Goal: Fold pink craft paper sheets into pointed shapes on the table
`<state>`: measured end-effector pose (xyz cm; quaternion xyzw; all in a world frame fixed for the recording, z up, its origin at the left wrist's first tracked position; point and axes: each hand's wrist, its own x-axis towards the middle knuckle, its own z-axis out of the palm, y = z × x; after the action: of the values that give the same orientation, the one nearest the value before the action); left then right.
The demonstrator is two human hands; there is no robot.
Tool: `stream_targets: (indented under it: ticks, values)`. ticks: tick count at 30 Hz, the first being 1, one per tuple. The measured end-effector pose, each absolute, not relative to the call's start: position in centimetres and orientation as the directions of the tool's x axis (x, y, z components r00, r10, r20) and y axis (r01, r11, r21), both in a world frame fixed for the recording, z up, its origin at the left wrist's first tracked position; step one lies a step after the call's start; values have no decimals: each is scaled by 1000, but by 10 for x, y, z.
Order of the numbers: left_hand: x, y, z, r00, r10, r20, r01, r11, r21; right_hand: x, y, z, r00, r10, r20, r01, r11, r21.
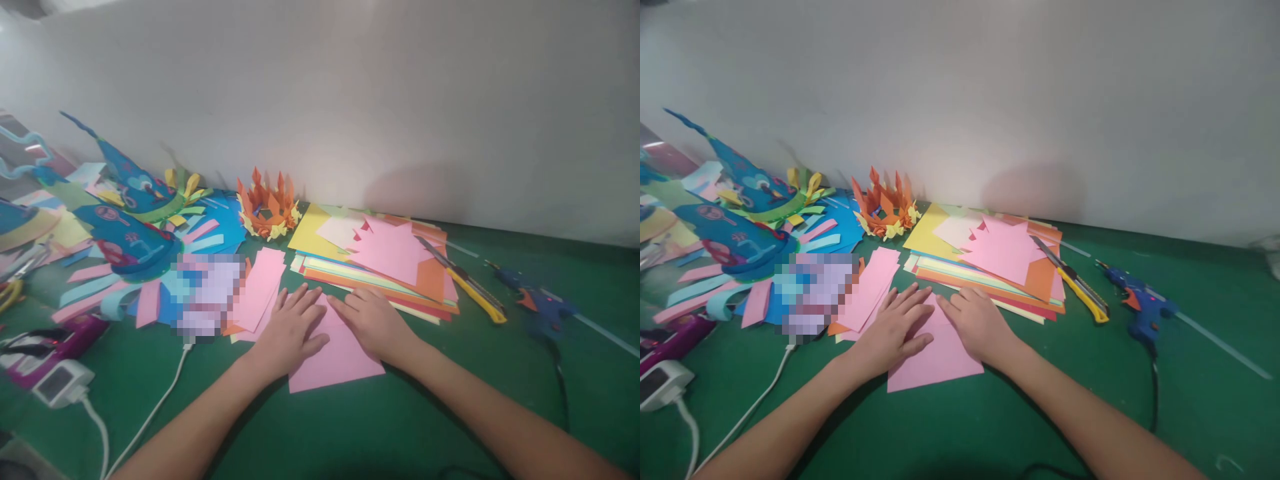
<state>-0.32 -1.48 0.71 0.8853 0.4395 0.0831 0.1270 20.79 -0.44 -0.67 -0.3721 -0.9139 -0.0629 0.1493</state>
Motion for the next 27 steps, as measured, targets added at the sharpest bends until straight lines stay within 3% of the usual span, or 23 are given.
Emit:
stream_targets:
  ticks: [4, 7, 12, 18, 23, 25, 27]
  values:
    - [-2, -16, 6, 598, 800, 47, 763, -586, 275, 204, -7, -2, -675, 707, 210, 727, 686, 25]
    - [-4, -18, 4, 510, 848, 146, 821, -530, 211, 203, -8, 0, -661, 733, 162, 746, 665, 33]
    - [-9, -17, 5, 356, 900, 252, 902, -402, 158, 203, -8, -3, -672, 713, 200, 727, 687, -9]
    - [-11, -14, 7, 310, 913, 264, 912, -364, 187, 205, -8, -8, -693, 683, 231, 694, 718, -42]
    - [-15, -13, 12, 271, 926, 262, 944, -309, 115, 206, -7, -10, -707, 668, 230, 680, 732, -38]
    - [-16, -13, 12, 245, 939, 242, 942, -290, 172, 206, -7, -10, -705, 672, 226, 681, 731, -46]
    - [-16, -13, 11, 224, 942, 250, 905, -296, 304, 206, -6, -10, -699, 680, 222, 686, 725, -61]
